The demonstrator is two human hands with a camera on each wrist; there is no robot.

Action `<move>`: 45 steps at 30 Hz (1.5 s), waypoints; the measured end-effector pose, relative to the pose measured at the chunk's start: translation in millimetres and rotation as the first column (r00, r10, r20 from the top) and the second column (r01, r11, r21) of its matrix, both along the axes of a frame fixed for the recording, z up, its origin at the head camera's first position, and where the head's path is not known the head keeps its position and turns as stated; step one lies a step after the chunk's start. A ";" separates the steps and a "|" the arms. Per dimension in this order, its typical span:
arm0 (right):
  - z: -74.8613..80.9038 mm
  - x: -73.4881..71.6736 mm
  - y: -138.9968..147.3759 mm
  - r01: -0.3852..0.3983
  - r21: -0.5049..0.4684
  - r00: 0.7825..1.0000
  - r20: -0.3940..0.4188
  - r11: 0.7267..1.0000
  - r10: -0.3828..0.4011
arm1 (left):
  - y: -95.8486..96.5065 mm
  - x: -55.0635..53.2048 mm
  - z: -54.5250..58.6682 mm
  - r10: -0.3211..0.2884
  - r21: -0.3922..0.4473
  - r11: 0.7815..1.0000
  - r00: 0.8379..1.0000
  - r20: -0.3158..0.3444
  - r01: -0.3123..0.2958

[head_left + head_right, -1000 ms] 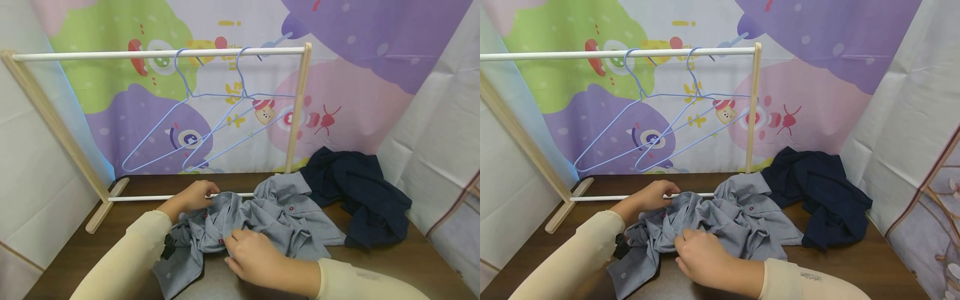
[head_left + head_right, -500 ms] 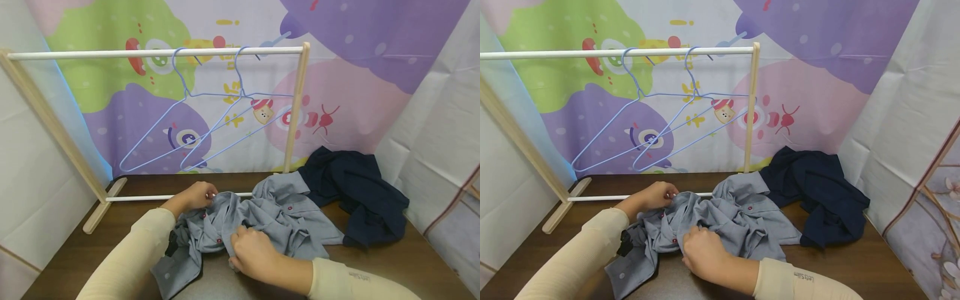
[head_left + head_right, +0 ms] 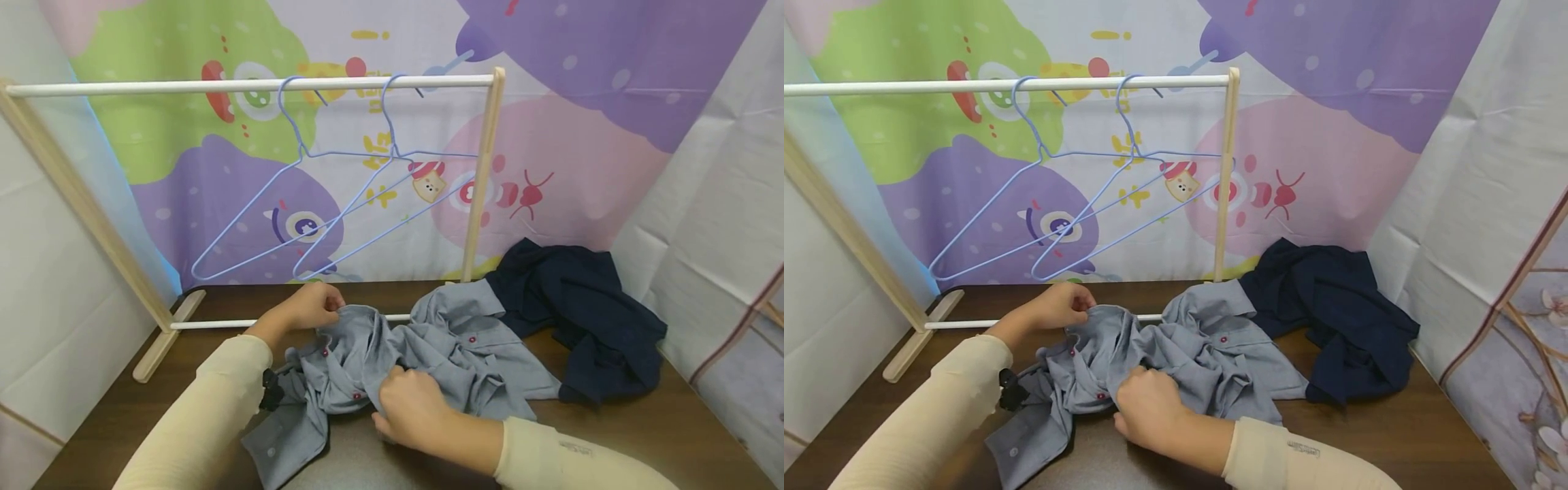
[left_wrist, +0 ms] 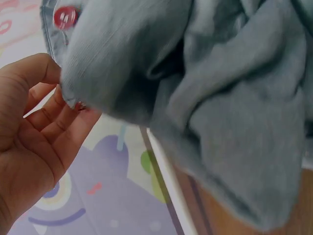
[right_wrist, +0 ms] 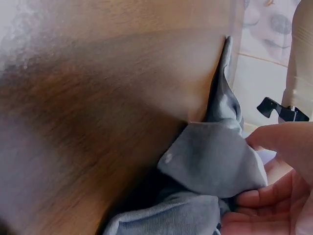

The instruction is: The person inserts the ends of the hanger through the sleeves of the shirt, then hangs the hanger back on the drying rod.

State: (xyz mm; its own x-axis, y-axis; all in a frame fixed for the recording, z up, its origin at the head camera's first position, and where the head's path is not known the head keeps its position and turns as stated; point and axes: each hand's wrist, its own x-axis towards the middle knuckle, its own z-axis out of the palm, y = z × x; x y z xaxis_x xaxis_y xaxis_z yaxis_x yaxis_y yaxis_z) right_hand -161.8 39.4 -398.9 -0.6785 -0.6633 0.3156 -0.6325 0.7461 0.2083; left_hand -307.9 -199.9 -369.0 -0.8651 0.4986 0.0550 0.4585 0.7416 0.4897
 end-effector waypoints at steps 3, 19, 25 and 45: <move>4.4 -0.7 8.4 -0.018 -0.038 0.999 0.034 0.999 0.019 | -8.1 1.6 4.0 0.019 0.014 1.000 1.000 -0.015 -0.018; 52.7 -33.7 76.4 0.106 -0.227 0.991 0.100 0.968 -0.085 | -34.2 15.8 27.3 0.095 0.096 0.992 0.992 -0.079 -0.087; 85.0 -54.8 113.9 0.133 -0.257 0.991 0.027 0.957 -0.131 | -26.0 25.0 32.5 0.021 0.105 0.994 0.989 -0.148 -0.005; 31.8 -111.2 171.3 0.286 -0.338 0.915 0.375 0.897 -0.150 | 24.5 42.5 -5.4 -0.125 -0.046 0.992 0.963 -0.240 0.118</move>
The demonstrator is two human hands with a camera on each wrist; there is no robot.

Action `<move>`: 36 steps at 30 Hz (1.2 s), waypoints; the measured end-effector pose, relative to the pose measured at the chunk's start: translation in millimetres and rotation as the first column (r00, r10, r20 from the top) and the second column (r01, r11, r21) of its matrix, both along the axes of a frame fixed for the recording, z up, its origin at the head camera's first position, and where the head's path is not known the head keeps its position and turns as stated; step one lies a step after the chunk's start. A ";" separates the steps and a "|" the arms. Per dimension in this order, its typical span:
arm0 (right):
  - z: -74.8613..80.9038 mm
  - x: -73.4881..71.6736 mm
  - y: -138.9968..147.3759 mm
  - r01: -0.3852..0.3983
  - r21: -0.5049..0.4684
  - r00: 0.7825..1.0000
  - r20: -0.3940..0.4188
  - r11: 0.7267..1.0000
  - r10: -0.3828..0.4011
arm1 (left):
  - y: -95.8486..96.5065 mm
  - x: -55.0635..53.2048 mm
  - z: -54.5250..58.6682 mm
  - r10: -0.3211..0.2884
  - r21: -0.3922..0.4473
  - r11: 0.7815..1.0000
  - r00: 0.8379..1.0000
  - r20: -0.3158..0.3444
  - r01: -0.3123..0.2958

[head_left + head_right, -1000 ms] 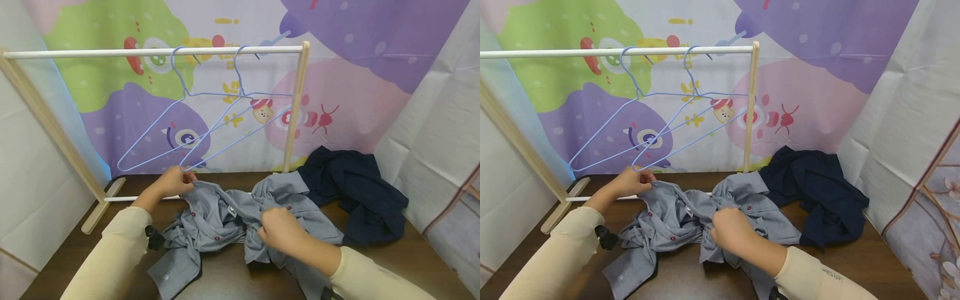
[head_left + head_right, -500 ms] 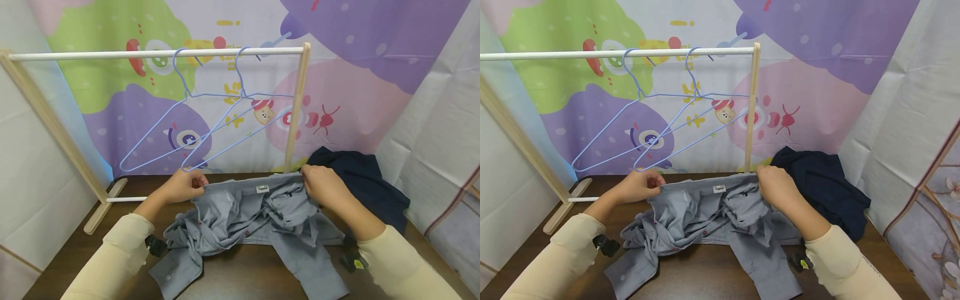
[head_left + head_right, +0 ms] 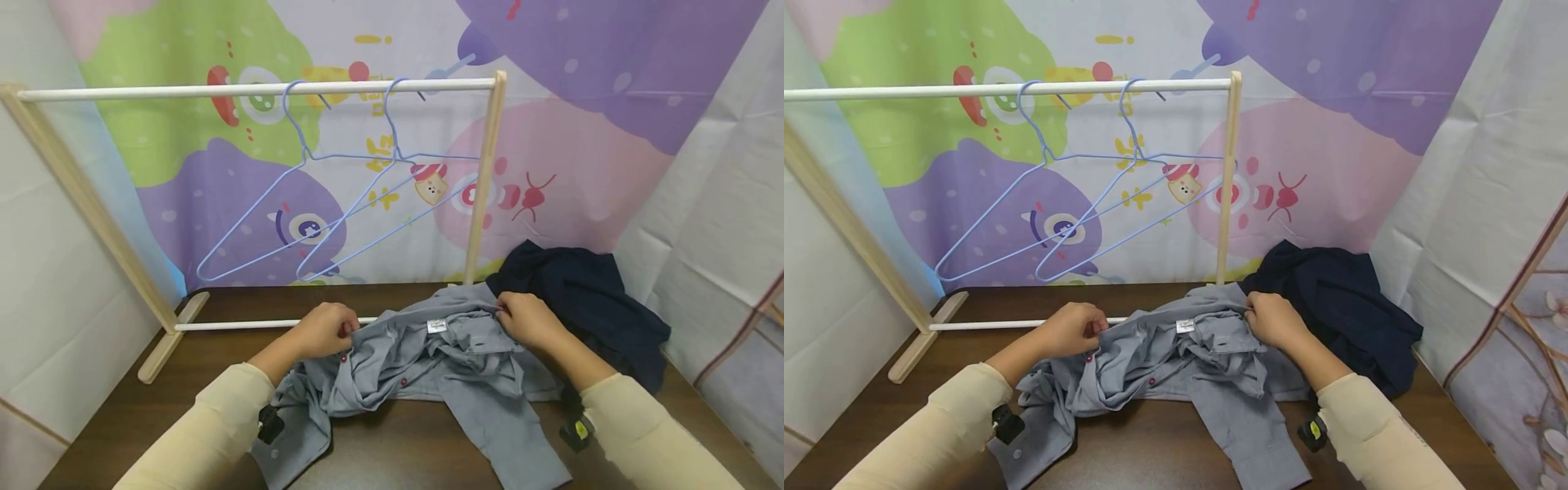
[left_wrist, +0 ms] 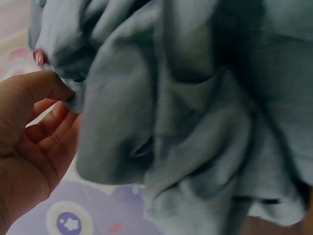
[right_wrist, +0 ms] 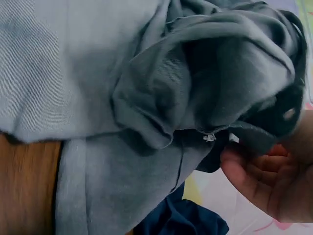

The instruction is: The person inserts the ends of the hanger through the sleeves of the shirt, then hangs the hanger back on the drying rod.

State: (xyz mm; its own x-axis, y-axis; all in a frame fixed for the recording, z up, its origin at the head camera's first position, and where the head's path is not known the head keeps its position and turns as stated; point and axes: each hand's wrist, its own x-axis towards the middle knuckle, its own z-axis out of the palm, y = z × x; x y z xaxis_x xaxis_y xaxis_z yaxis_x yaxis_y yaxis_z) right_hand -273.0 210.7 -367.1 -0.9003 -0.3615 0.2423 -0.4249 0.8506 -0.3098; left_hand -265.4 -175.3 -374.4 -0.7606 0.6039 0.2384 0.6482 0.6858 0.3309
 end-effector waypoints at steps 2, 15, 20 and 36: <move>1.4 4.6 2.8 0.007 -0.094 0.996 0.091 0.996 0.001 | 0.1 2.8 -5.0 0.011 -0.005 1.000 0.999 0.041 -0.011; 3.2 60.0 1.5 0.061 -0.362 0.812 0.560 0.930 0.165 | -10.6 14.0 -19.6 0.116 0.166 0.973 0.964 0.239 -0.158; -2.7 74.2 -9.6 -0.045 -0.215 0.899 0.417 0.976 0.133 | -10.3 19.0 -13.5 0.199 0.244 0.938 0.960 0.198 -0.245; 55.1 59.0 6.5 0.164 -0.148 0.853 -0.475 0.975 -0.216 | 1.9 40.4 21.3 0.367 0.482 0.842 0.913 -0.180 -0.244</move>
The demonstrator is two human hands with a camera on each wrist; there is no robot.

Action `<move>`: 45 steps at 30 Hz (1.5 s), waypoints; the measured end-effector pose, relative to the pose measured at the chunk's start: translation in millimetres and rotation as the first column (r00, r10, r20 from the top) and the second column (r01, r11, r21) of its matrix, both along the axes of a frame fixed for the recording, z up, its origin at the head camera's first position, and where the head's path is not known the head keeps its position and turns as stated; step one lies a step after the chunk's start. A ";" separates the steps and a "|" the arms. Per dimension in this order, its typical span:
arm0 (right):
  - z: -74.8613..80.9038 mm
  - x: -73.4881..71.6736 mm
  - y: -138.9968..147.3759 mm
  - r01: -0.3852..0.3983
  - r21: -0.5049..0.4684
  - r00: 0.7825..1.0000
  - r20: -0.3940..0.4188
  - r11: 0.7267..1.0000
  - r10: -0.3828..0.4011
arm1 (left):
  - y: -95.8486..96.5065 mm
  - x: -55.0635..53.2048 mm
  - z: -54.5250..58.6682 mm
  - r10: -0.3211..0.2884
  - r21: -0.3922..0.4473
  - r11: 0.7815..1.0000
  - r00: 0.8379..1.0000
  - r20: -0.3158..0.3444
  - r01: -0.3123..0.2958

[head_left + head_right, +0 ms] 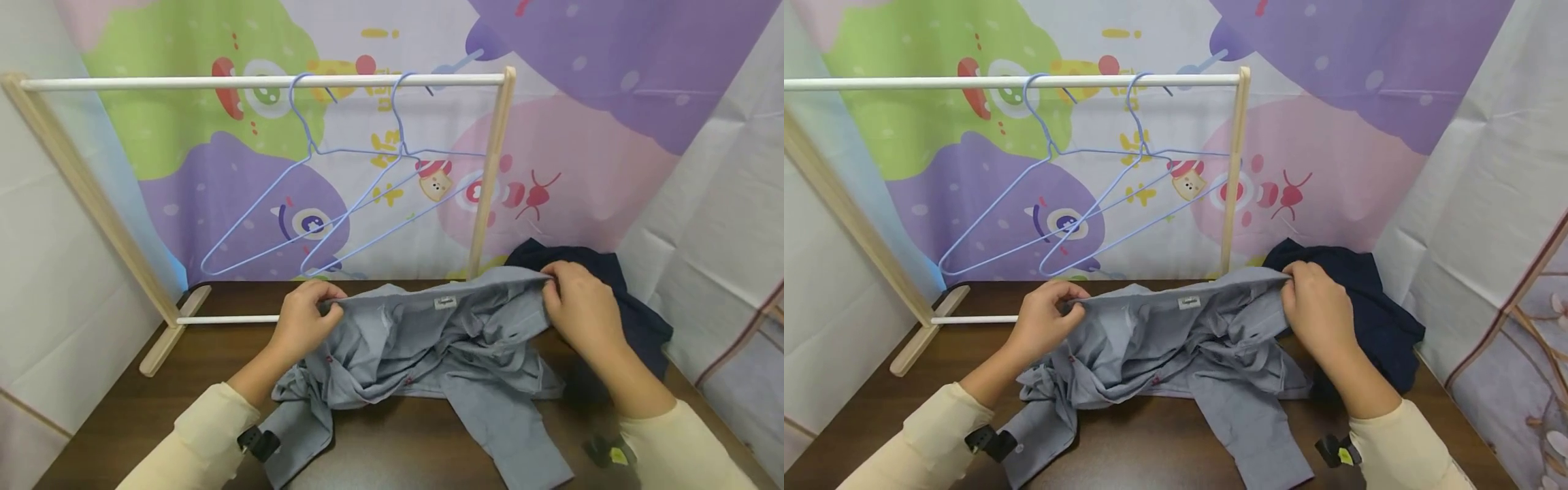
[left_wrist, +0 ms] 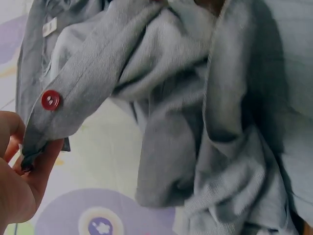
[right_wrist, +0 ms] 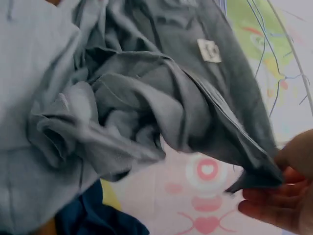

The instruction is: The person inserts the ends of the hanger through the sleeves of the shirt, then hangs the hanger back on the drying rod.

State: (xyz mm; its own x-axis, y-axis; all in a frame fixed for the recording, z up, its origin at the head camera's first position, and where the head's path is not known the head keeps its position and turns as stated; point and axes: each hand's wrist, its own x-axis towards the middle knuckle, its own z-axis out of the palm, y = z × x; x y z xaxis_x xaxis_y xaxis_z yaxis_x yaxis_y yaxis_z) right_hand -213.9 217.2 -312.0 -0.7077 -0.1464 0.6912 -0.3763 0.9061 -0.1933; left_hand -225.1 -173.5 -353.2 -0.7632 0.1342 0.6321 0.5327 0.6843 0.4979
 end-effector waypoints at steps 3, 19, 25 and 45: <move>6.7 -8.9 3.1 0.037 0.005 0.989 -0.140 0.999 -0.036 | 5.3 1.8 3.0 -0.011 0.028 1.000 0.999 -0.047 0.012; 88.0 -24.2 10.7 -0.025 0.105 0.846 -0.528 0.994 0.077 | 14.3 1.2 43.1 -0.007 0.171 0.983 0.934 -0.358 0.073; 120.6 -29.7 7.3 -0.052 0.110 0.802 -0.588 0.993 0.107 | 15.2 0.2 61.9 0.016 0.204 0.976 0.915 -0.404 0.073; 44.0 -46.7 41.5 -0.206 0.065 0.963 0.191 0.976 0.190 | 11.6 1.0 34.6 -0.038 -0.137 0.991 0.971 -0.236 0.005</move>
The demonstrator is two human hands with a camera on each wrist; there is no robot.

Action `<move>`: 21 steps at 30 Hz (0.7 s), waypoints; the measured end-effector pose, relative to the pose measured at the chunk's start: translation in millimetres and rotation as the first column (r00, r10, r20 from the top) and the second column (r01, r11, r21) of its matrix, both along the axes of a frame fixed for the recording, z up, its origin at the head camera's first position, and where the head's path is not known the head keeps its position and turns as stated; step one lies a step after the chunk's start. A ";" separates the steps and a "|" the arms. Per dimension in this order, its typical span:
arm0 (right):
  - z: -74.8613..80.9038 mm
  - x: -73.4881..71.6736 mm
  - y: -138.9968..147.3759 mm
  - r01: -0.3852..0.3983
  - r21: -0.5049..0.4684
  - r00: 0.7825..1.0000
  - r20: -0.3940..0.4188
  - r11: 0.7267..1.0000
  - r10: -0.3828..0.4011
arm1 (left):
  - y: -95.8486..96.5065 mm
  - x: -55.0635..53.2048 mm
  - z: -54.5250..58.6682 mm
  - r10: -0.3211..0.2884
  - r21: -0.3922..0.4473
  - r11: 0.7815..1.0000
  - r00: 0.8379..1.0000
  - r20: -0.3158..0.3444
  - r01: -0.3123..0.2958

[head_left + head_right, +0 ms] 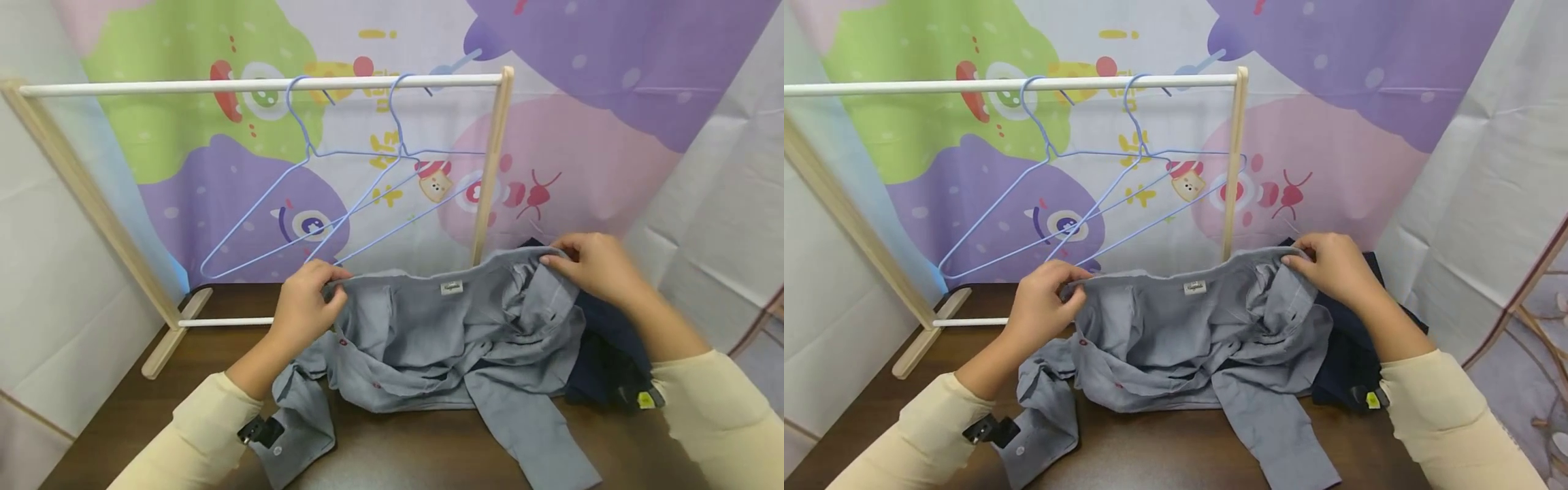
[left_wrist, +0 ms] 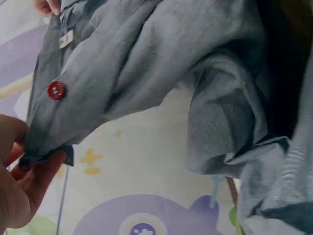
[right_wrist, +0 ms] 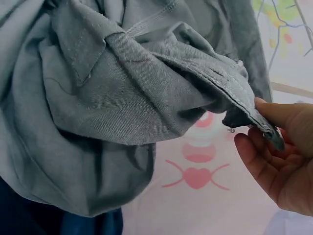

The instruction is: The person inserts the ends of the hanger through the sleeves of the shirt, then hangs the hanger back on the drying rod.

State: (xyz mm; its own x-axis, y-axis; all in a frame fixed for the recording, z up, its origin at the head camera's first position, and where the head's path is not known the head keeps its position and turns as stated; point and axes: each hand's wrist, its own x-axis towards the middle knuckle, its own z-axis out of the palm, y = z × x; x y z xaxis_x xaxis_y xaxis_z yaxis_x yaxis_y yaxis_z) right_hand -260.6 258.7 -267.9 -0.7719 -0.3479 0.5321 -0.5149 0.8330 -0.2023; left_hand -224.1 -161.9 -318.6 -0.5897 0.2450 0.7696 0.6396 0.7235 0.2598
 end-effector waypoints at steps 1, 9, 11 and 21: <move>-2.2 0.0 -0.2 -0.007 0.012 1.000 0.017 1.000 0.007 | -0.7 0.2 -2.0 0.010 -0.027 1.000 0.999 0.037 -0.009; -15.1 3.8 -8.9 -0.021 0.040 0.991 0.131 0.999 0.016 | -3.4 2.4 -18.9 0.030 -0.257 0.964 0.944 0.329 0.059; -17.0 4.4 -12.0 -0.014 0.030 0.989 0.150 0.999 0.009 | -3.5 1.8 -22.9 0.020 -0.277 0.957 0.927 0.374 0.091; -15.5 9.0 -19.3 -0.012 -0.041 0.969 0.246 0.999 0.022 | -9.4 2.8 -29.2 0.001 -0.260 0.956 0.885 0.466 0.136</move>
State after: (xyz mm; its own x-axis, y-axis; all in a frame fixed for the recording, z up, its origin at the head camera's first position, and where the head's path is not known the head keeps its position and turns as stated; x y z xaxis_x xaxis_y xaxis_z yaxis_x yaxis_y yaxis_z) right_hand -251.7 239.5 -283.5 -0.8749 -0.3449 0.3399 -0.4593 0.8134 -0.3570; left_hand -221.2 -171.4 -347.8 -0.8316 0.4591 0.3125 0.5482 0.7687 0.3294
